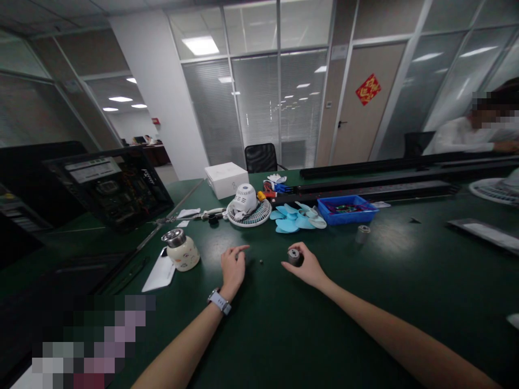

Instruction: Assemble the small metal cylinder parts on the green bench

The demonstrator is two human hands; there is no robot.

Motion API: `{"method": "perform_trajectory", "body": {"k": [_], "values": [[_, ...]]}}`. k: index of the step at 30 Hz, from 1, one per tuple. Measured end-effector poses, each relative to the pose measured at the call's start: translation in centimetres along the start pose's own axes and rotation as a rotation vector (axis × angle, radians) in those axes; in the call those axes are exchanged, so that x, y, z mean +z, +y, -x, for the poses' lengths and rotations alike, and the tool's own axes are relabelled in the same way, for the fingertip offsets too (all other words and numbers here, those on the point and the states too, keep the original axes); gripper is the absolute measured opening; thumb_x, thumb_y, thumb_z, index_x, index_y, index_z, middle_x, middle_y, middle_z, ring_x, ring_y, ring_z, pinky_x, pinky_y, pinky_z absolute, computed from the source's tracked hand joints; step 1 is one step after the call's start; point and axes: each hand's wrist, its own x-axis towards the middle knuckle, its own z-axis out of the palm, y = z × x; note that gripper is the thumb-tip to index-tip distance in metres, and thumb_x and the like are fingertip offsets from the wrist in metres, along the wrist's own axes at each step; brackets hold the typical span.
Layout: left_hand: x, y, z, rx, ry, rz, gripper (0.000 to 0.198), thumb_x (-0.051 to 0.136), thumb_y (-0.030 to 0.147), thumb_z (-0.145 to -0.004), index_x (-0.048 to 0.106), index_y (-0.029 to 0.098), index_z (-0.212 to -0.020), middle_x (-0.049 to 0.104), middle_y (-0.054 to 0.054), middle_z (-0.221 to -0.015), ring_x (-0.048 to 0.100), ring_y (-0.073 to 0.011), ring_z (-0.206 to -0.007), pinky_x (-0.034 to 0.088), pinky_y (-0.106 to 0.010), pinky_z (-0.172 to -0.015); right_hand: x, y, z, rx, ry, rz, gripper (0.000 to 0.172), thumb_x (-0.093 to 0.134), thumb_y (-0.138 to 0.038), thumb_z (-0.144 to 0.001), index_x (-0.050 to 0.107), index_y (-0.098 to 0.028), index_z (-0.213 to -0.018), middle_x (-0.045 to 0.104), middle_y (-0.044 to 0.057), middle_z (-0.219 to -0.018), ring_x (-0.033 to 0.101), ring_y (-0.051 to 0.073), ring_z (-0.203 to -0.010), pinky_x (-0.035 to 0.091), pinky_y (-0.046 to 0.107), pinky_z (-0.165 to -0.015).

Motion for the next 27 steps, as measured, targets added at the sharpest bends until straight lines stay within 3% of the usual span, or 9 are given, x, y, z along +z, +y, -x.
{"method": "perform_trajectory", "body": {"k": [3, 6, 20, 23, 27], "values": [[-0.1, -0.1, -0.2, -0.048, 0.015, 0.084, 0.031, 0.035, 0.02, -0.08, 0.065, 0.02, -0.07, 0.064, -0.004, -0.077, 0.058, -0.02, -0.08, 0.043, -0.031, -0.074, -0.1, -0.2, 0.1, 0.003, 0.009, -0.003, 0.037, 0.073, -0.035, -0.068, 0.053, -0.022, -0.096, 0.064, 0.004, -0.097, 0.062, 0.02, -0.089, 0.05, 0.036, -0.078], [-0.2, 0.3, 0.0, -0.078, -0.009, 0.122, 0.023, 0.035, 0.018, -0.076, 0.053, 0.021, -0.061, 0.056, -0.001, -0.06, 0.054, -0.0172, -0.064, 0.038, -0.027, -0.062, 0.0, -0.2, 0.0, 0.01, 0.031, -0.001, 0.033, 0.072, -0.035, -0.069, 0.053, -0.022, -0.092, 0.063, 0.003, -0.092, 0.062, 0.02, -0.085, 0.05, 0.036, -0.077], [0.2, 0.1, 0.0, -0.067, -0.028, 0.112, 0.02, 0.034, 0.013, -0.073, 0.043, 0.021, -0.058, 0.046, 0.002, -0.053, 0.046, -0.015, -0.056, 0.027, -0.025, -0.055, -0.1, 0.2, -0.2, 0.045, 0.058, -0.06, 0.031, 0.073, -0.04, -0.069, 0.058, -0.02, -0.086, 0.069, 0.006, -0.087, 0.065, 0.021, -0.081, 0.052, 0.037, -0.074], [0.1, 0.1, -0.1, -0.085, -0.035, 0.1, 0.02, 0.034, 0.012, -0.073, 0.043, 0.021, -0.058, 0.045, 0.002, -0.052, 0.045, -0.0152, -0.056, 0.026, -0.025, -0.055, -2.3, 0.8, -0.3, 0.007, 0.099, -0.061, 0.035, 0.074, -0.044, -0.069, 0.062, -0.018, -0.09, 0.071, 0.008, -0.091, 0.067, 0.022, -0.082, 0.053, 0.038, -0.076], [0.1, 0.2, -0.1, -0.09, -0.049, 0.088, 0.021, 0.035, 0.012, -0.074, 0.044, 0.021, -0.058, 0.045, 0.002, -0.052, 0.046, -0.0151, -0.056, 0.026, -0.025, -0.055, -9.3, 3.4, 0.0, 0.042, 0.301, 0.033, 0.045, 0.076, -0.051, -0.063, 0.067, -0.018, -0.093, 0.072, 0.011, -0.09, 0.068, 0.025, -0.081, 0.055, 0.041, -0.076]]}}
